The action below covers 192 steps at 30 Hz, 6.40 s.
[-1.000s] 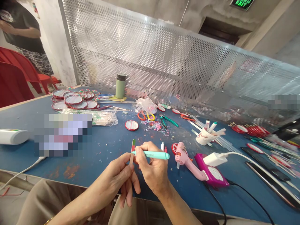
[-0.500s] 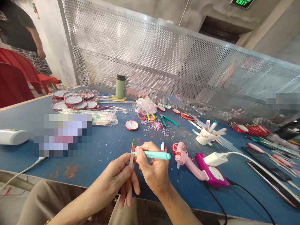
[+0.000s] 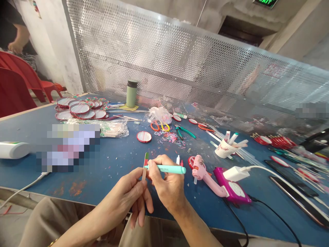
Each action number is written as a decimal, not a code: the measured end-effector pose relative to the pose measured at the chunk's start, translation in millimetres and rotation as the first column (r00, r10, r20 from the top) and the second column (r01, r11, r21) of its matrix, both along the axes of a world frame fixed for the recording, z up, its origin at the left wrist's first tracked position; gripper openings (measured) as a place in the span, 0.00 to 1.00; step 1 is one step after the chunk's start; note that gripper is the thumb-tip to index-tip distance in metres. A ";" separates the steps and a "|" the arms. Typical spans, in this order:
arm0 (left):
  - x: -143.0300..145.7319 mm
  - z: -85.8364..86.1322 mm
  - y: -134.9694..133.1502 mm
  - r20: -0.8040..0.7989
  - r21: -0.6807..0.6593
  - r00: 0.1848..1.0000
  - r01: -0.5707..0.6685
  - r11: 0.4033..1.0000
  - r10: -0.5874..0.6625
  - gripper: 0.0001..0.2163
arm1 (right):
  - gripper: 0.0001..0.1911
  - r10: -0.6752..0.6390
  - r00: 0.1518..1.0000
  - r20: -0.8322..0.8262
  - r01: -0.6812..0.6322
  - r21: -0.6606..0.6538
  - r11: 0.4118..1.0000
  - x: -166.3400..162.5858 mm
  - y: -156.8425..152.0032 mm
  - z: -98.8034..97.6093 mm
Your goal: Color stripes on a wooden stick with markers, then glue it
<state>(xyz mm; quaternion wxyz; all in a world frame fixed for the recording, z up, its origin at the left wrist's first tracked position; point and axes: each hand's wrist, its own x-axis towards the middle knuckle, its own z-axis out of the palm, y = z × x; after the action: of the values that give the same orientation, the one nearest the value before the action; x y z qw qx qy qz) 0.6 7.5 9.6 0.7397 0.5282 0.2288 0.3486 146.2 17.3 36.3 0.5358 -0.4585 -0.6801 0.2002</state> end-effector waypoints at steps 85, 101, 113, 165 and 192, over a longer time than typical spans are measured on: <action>3.1 -4.3 1.2 -0.017 -0.064 1.000 0.014 0.998 -0.015 0.14 | 0.16 0.019 0.999 -0.051 -0.018 0.003 1.000 0.4 -1.0 -1.8; 5.3 -1.0 2.7 -0.059 -0.061 0.998 0.022 0.998 -0.026 0.19 | 0.16 0.052 0.998 -0.041 -0.052 0.002 0.999 2.7 -1.5 -4.0; 6.7 -6.0 2.3 -0.032 -0.076 0.999 0.029 0.997 -0.032 0.19 | 0.15 0.006 0.998 -0.068 -0.007 -0.014 1.000 2.2 -1.4 -4.9; 1.2 1.3 2.4 -0.103 -0.056 0.992 0.064 0.996 -0.070 0.18 | 0.18 -0.017 0.999 -0.035 0.017 0.003 1.000 0.7 -3.1 0.1; 1.0 2.2 2.0 -0.069 -0.075 0.995 0.073 0.995 -0.078 0.17 | 0.15 0.003 1.000 -0.017 -0.002 0.022 1.000 3.5 -3.3 -2.8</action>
<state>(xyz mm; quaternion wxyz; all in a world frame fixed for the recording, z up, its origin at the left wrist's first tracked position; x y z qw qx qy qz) 1.7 9.5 11.7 0.7623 0.5214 0.2475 0.2929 149.7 14.0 33.6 0.5463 -0.4499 -0.6785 0.1971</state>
